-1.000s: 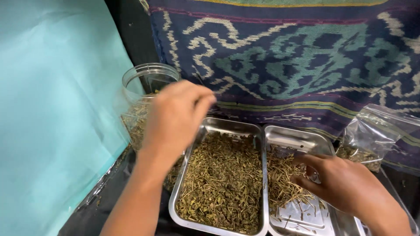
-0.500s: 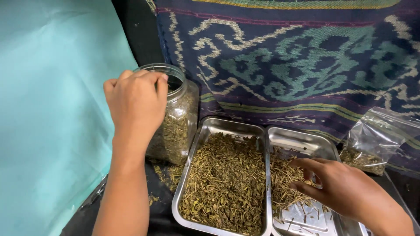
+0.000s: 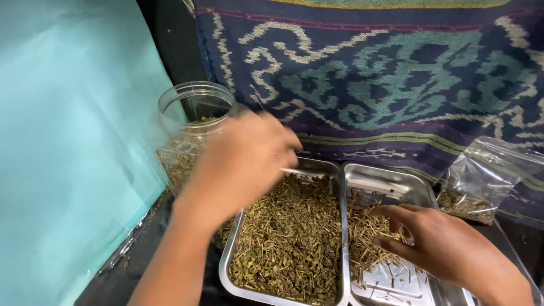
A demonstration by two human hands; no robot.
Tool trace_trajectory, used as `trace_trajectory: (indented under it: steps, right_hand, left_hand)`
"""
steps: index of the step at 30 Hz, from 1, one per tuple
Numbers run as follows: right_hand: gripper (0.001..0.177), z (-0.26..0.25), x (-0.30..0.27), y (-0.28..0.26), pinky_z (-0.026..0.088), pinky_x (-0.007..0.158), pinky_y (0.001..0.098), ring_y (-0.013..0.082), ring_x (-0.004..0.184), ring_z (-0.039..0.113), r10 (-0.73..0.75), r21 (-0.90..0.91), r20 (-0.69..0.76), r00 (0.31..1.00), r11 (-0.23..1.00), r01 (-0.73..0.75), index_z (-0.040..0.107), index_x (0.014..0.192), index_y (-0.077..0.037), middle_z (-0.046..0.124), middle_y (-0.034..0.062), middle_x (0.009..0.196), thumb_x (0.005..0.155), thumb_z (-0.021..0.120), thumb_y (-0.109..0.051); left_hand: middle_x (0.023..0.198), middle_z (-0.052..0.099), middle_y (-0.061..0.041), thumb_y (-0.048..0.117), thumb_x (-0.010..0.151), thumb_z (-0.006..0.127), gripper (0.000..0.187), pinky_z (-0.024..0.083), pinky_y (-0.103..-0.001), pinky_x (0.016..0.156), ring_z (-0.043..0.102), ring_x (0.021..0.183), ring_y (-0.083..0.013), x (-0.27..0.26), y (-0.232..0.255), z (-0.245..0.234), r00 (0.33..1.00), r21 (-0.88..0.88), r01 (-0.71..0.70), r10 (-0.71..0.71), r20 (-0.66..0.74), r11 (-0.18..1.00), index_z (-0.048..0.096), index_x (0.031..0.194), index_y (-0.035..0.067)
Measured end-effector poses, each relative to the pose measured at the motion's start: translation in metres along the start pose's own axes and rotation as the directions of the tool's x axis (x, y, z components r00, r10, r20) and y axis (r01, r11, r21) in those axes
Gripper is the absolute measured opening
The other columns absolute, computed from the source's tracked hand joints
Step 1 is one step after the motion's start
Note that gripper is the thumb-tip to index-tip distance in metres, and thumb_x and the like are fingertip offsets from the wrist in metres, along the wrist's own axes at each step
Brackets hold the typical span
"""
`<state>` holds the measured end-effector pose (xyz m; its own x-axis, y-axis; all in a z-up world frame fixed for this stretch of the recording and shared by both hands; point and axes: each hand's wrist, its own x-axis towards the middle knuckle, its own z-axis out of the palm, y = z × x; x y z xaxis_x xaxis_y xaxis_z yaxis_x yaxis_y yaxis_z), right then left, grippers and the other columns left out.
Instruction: Sorting dried tea leaves by hand to remove stems and impurities
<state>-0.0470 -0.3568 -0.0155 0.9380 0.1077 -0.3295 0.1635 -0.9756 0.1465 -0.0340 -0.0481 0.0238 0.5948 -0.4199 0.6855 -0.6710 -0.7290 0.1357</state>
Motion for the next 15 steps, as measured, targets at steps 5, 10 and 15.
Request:
trace_trajectory:
  steps: [5,10,15]
  right_hand:
    - [0.052,0.001,0.000,0.000,0.070,0.074,0.0253,0.0051,0.073,0.084,-0.004,0.013,-0.010,1.000,1.000,0.004,0.052,0.136,-0.053,0.079,-0.0197,0.108,0.086,0.060,-0.067]
    - [0.054,0.004,0.003,0.002,0.070,0.073,0.0273,0.0073,0.071,0.084,0.002,-0.007,0.011,1.000,1.000,-0.002,0.053,0.136,-0.044,0.078,-0.0183,0.112,0.088,0.062,-0.066]
    - [0.053,0.003,-0.001,-0.003,0.067,0.073,0.0274,0.0056,0.078,0.084,0.012,0.011,0.001,1.000,1.000,-0.012,0.051,0.137,-0.051,0.078,-0.0213,0.111,0.087,0.062,-0.065]
  left_hand:
    - [0.097,0.070,-0.005,-0.001,0.087,0.061,0.018,0.061,-0.031,0.083,0.066,0.071,-0.0137,-0.004,0.024,0.053,0.590,0.093,0.187,-0.188,0.786,0.978,0.071,0.098,0.009]
    - [0.068,0.060,-0.010,-0.016,0.086,0.052,0.020,0.048,-0.023,0.051,0.043,0.052,-0.0137,-0.017,0.026,0.107,0.471,0.176,0.010,-0.160,0.867,0.984,0.064,0.080,-0.001]
    - [0.064,0.062,-0.009,-0.017,0.085,0.053,0.023,0.050,-0.029,0.056,0.047,0.051,-0.0146,-0.023,0.019,0.126,0.558,0.171,-0.072,-0.102,0.823,0.983,0.067,0.077,0.000]
